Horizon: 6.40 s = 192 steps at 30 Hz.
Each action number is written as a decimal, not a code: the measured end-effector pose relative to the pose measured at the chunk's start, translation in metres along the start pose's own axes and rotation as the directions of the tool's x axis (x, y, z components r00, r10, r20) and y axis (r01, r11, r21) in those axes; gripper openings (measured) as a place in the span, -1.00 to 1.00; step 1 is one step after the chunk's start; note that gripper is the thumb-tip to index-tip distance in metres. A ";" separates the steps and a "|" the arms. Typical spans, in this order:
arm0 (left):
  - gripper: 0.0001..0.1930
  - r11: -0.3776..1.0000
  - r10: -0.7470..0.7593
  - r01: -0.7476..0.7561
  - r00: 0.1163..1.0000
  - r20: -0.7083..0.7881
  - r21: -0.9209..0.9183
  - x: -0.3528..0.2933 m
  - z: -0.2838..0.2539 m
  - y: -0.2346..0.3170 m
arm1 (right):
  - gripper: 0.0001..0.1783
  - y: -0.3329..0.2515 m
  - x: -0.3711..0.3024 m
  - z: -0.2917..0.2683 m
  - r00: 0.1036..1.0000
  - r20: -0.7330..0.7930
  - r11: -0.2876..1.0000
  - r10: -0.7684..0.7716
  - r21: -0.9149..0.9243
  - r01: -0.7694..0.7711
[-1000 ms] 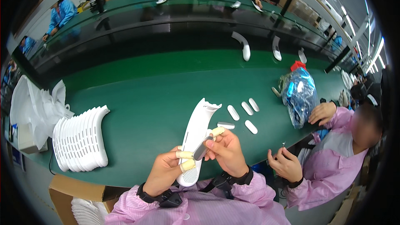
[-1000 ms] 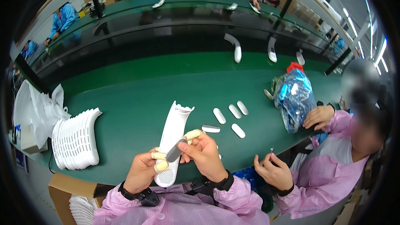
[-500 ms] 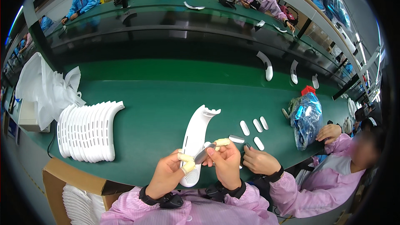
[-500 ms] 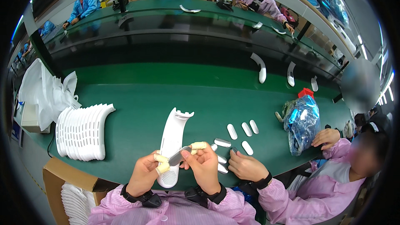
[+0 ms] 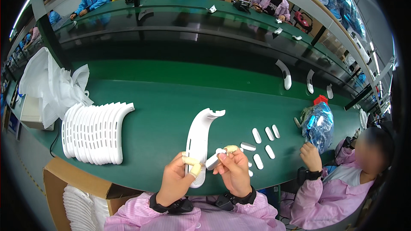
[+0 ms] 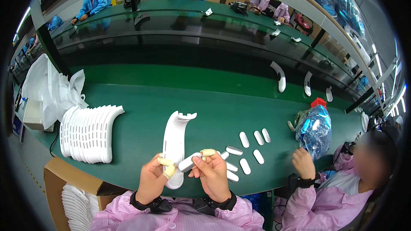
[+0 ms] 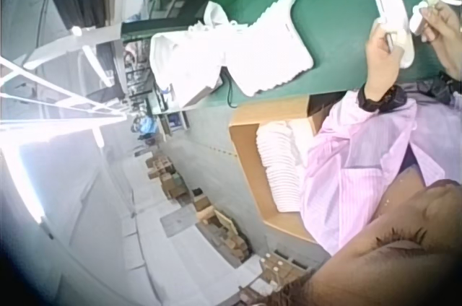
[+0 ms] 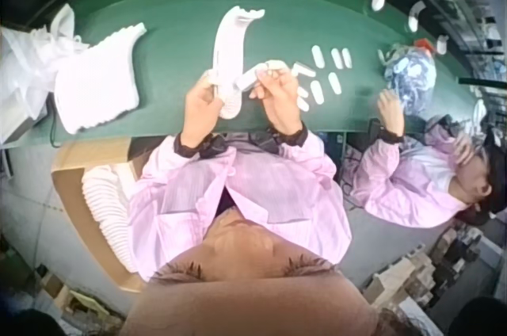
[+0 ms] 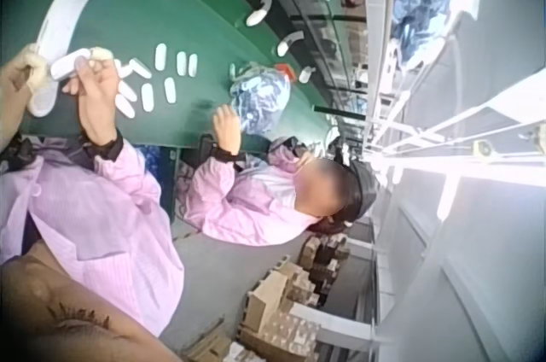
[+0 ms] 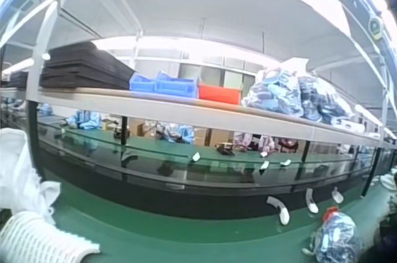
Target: The recorder is assembling small white plastic components by fitting internal parts and covers together at a factory workbench.
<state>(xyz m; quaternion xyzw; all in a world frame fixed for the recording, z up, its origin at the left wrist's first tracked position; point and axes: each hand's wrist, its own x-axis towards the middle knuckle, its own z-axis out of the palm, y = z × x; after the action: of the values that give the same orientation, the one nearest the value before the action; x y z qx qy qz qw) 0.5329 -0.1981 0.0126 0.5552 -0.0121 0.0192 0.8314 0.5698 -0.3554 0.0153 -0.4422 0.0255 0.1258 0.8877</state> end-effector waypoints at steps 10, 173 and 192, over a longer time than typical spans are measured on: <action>-0.88 0.916 -0.330 0.351 0.934 0.134 -0.194 0.003 -0.009 0.008 | -0.80 0.003 -0.001 -0.005 0.991 0.009 0.973 -0.136 -0.187 0.135; -0.87 0.982 -0.144 0.152 0.987 -0.075 0.114 0.018 -0.021 0.002 | -0.64 -0.050 0.012 -0.027 0.993 0.091 0.994 0.081 0.062 -0.086; -0.45 0.819 -0.349 0.460 0.874 0.338 -0.344 0.009 -0.020 0.009 | -0.71 -0.023 0.004 0.004 0.956 0.225 0.618 -0.191 -0.729 0.295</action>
<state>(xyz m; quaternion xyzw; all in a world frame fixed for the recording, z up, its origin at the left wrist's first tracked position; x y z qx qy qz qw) 0.5419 -0.1758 0.0139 0.3536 -0.0058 -0.2351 0.9054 0.5794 -0.3641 0.0351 -0.7613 -0.1449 0.0311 0.6313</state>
